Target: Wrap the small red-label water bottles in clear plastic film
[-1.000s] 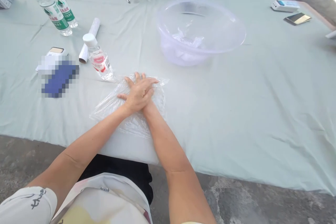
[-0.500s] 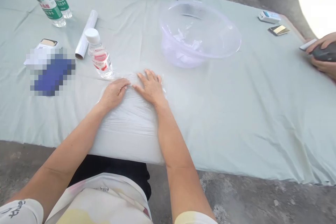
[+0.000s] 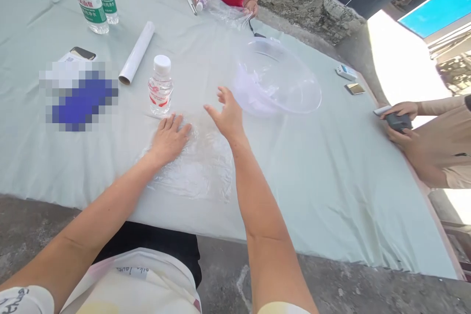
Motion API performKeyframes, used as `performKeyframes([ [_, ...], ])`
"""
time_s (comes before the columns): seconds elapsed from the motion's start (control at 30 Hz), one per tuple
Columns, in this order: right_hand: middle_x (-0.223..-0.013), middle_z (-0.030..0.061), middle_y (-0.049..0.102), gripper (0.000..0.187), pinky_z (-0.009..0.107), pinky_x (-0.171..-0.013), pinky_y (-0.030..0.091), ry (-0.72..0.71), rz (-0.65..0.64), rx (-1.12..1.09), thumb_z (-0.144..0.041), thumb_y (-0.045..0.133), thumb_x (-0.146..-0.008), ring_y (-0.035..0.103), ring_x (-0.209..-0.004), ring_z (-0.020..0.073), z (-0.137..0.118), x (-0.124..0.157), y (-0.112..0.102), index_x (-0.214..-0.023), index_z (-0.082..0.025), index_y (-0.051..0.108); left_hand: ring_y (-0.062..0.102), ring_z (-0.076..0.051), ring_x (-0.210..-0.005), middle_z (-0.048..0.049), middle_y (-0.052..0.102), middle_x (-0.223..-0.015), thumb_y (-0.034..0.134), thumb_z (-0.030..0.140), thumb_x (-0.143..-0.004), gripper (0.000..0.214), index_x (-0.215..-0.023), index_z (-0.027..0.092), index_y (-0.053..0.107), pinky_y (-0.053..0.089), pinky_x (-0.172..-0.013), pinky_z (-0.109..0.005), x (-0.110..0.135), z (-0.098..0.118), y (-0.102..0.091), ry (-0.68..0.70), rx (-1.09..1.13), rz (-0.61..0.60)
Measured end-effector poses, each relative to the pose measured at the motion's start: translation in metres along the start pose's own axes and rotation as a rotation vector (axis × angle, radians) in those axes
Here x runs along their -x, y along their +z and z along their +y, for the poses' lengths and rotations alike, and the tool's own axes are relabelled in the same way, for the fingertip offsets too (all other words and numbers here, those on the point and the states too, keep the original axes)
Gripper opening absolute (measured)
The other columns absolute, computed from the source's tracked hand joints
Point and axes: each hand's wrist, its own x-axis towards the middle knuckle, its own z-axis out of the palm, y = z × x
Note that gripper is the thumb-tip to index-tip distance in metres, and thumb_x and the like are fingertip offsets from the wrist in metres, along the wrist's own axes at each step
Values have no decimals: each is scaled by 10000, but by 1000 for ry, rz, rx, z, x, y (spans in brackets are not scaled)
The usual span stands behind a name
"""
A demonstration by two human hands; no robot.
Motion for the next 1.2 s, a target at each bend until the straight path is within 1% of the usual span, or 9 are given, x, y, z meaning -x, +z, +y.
performKeyframes([
  [0.1, -1423, 123, 553, 931, 491, -1031, 476, -159, -183, -355, -520, 777, -721, 554, -1291, 299, -49, -15, 37, -1496, -271, 326, 301, -373, -1495, -190, 367, -1590, 399, 303, -1007, 437, -1396, 175, 552, 249, -1204, -561, -1, -1, 1, -13, -17, 1],
  [0.2, -1252, 80, 650, 797, 491, -1032, 487, -168, -269, -581, -520, 815, -678, 615, -1185, 274, -81, -30, 74, -1342, -247, 467, 331, -345, -1486, -173, 421, -1560, 400, 311, -1004, 438, -1386, 184, 574, 242, -1222, -521, -1, -2, 2, -11, -29, 15],
  [0.27, -1139, 65, 679, 670, 497, -1024, 497, -98, -212, -643, -531, 808, -680, 644, -1109, 260, -91, -40, 85, -1200, -214, 530, 306, -336, -1501, -166, 438, -1552, 399, 314, -1003, 448, -1396, 181, 569, 223, -1235, -511, -1, -3, 2, -8, -30, 23],
  [0.37, -1087, 54, 674, 622, 477, -1005, 520, -33, -24, -712, -583, 788, -675, 649, -1089, 242, -92, -42, 63, -1100, -208, 532, 263, -356, -1516, -161, 397, -1584, 398, 305, -997, 461, -1413, 182, 554, 217, -1233, -548, -1, -3, 2, -29, -15, 18],
  [0.5, -1052, 31, 671, 549, 380, -860, 586, -77, 104, -829, -639, 731, -714, 668, -1048, 213, -78, 0, -20, -1049, -245, 548, 239, -354, -1525, -152, 386, -1594, 403, 284, -987, 449, -1394, 190, 570, 189, -1237, -581, -1, -3, 1, -56, 29, 14],
  [0.6, -797, 15, 640, 534, 344, -651, 568, 7, -25, -845, -738, 602, -758, 664, -737, 184, -63, 52, -78, -951, -240, 604, 223, -346, -1531, -139, 391, -1594, 419, 271, -976, 446, -1385, 199, 581, 161, -1243, -591, -1, -2, 0, -72, 82, 24],
  [0.67, -703, 4, 598, 560, 318, -546, 514, 154, -167, -807, -751, 585, -749, 575, -572, 148, -51, 85, -95, -918, -219, 629, 205, -355, -1535, -142, 377, -1602, 432, 272, -970, 458, -1401, 204, 571, 151, -1238, -608, -2, -2, 0, -86, 104, 24],
  [0.87, -925, 42, 675, 460, 284, -614, 488, 506, -205, -307, -618, 652, -791, 637, -747, 174, -22, 122, -61, -996, -207, 617, 178, -370, -1539, -157, 354, -1611, 427, 279, -974, 476, -1423, 195, 559, 143, -1229, -624, -1, -2, -1, -86, 117, 25],
  [1.2, -981, 103, 671, 550, 347, -719, 430, 492, -249, 161, -738, 409, -879, 618, -860, 256, -12, 102, -22, -990, -215, 540, 186, -381, -1536, -178, 328, -1618, 408, 302, -982, 486, -1432, 184, 550, 150, -1220, -626, -1, -6, -2, -93, 112, 33],
])
